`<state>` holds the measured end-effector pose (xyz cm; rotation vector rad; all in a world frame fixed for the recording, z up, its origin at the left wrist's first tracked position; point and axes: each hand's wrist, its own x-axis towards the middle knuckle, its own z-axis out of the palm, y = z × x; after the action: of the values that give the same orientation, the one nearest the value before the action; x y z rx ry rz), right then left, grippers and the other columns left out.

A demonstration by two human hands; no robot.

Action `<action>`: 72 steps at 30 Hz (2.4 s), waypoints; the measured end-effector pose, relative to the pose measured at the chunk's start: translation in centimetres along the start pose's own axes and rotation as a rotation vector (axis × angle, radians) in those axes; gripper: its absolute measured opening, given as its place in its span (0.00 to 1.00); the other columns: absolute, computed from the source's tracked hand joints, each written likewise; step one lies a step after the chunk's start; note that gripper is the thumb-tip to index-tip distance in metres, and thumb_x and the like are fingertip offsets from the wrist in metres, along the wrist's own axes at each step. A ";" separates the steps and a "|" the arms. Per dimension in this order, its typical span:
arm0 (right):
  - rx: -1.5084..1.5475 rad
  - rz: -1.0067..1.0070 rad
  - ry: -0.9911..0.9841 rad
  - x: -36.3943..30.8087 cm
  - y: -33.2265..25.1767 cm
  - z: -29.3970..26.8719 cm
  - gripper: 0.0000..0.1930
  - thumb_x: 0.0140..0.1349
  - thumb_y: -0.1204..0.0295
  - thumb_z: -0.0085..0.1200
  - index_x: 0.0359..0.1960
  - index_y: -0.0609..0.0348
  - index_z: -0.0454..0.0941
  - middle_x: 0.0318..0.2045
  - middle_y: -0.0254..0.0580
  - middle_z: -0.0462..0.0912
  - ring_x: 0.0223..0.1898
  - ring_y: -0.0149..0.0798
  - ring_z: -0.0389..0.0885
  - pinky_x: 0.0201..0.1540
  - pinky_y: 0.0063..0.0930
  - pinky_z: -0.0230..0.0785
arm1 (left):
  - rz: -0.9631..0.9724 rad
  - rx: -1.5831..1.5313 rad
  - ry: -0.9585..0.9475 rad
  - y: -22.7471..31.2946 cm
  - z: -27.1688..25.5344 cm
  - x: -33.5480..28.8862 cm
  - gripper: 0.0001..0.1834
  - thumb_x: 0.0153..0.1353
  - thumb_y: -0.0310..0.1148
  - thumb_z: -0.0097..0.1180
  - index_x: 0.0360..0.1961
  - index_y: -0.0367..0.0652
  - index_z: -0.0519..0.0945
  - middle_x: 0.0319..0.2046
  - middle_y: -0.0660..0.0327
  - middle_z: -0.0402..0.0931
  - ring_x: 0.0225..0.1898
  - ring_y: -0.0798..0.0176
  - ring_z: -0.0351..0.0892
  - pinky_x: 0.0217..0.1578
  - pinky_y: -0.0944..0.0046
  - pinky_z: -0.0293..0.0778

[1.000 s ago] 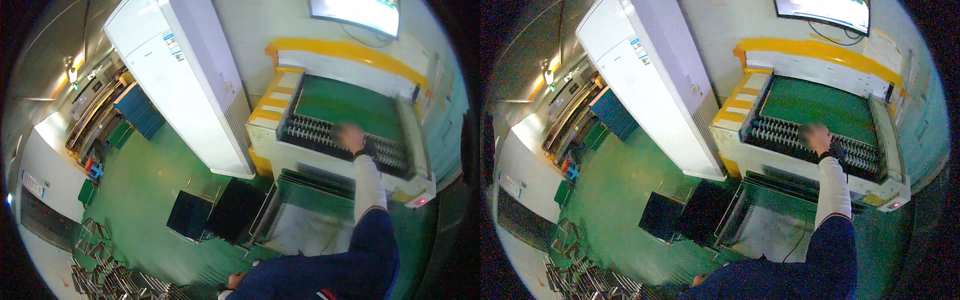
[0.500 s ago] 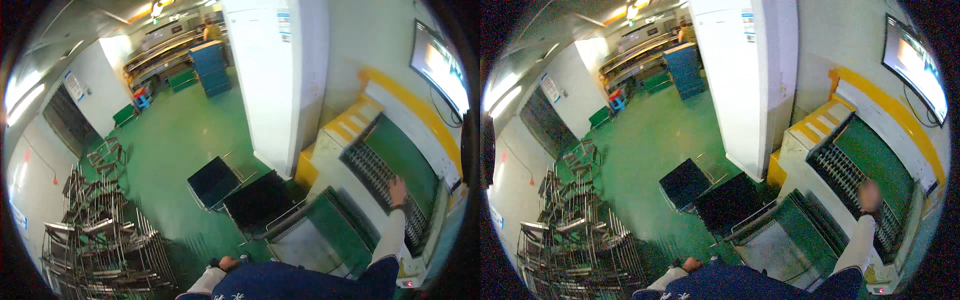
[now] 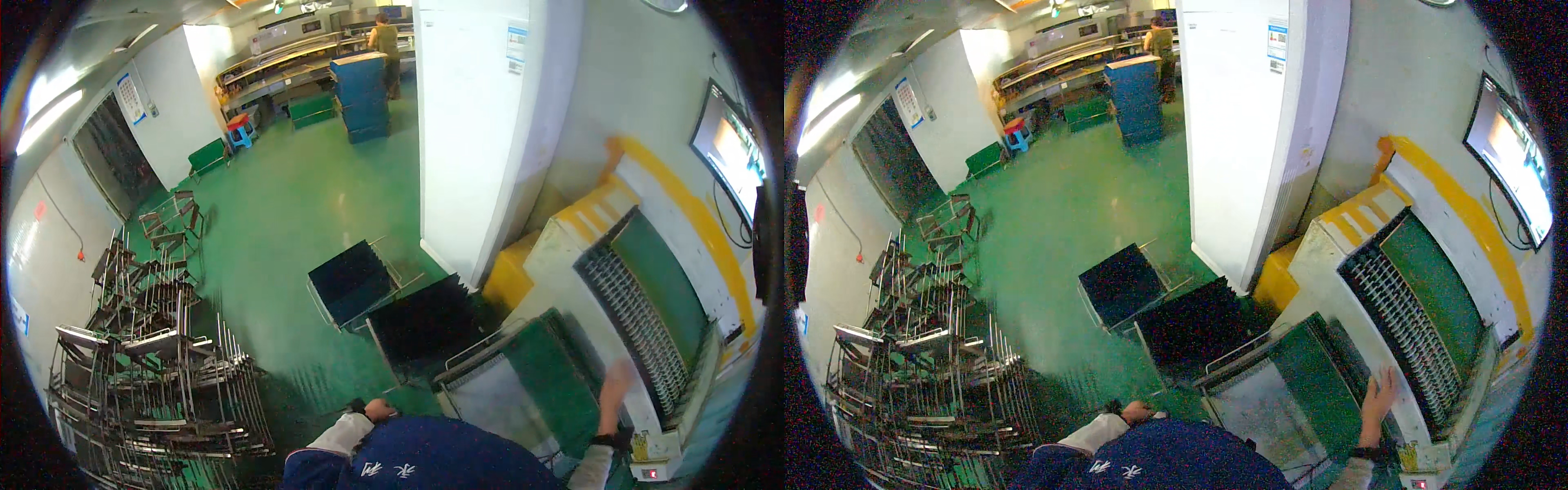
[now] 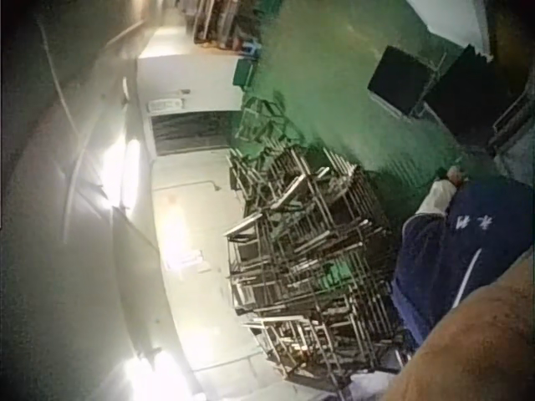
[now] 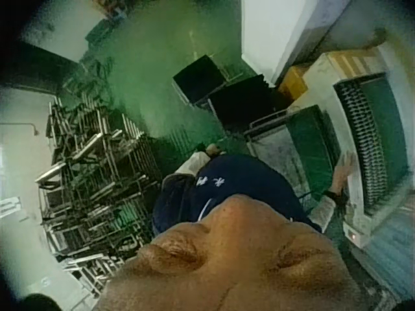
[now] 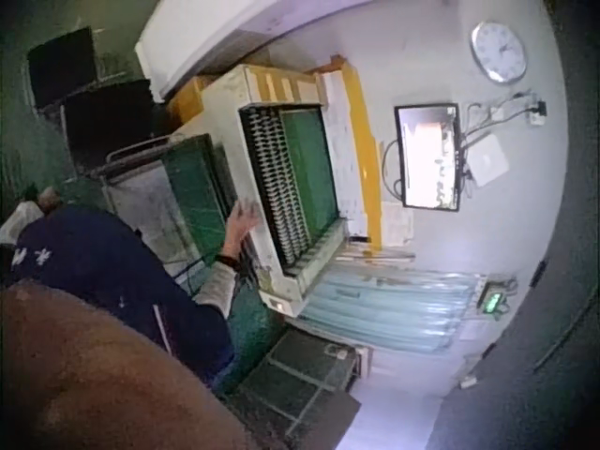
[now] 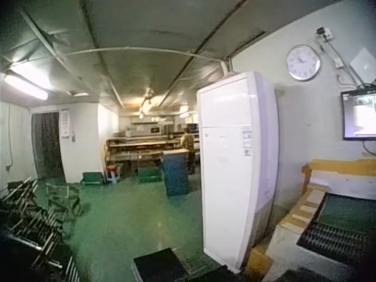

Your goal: Moving large green circuit boards from storage racks into a processing machine and then back to racks.

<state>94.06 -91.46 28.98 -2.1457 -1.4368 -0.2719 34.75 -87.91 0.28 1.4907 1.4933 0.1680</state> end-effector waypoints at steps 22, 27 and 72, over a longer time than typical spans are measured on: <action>-0.291 0.204 -0.165 -10.5 -7.9 2.5 0.33 0.45 0.74 0.53 0.56 0.58 0.54 0.58 0.47 0.53 0.59 0.49 0.51 0.57 0.41 0.46 | -0.105 0.108 -0.084 -6.5 -3.4 -3.3 0.26 0.40 0.55 0.54 0.28 0.40 0.79 0.24 0.52 0.76 0.27 0.55 0.75 0.30 0.58 0.69; -0.385 0.134 -0.078 -11.7 -10.0 2.7 0.36 0.44 0.76 0.53 0.57 0.60 0.51 0.59 0.49 0.51 0.59 0.49 0.50 0.58 0.40 0.44 | -0.127 0.075 -0.103 -7.8 -3.5 -3.6 0.27 0.40 0.56 0.54 0.28 0.41 0.78 0.21 0.55 0.76 0.26 0.58 0.75 0.28 0.59 0.69; -0.244 0.145 0.096 -0.6 -4.2 -14.4 0.13 0.42 0.74 0.54 0.32 0.65 0.73 0.26 0.53 0.74 0.29 0.52 0.70 0.33 0.36 0.61 | 0.060 0.106 -0.105 -7.6 -3.0 -1.1 0.23 0.41 0.51 0.53 0.26 0.39 0.79 0.24 0.51 0.76 0.29 0.51 0.75 0.31 0.56 0.70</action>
<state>91.86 -98.47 42.09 -2.3825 -1.2412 -0.5117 27.23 -89.06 -2.82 1.6047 1.3926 0.0457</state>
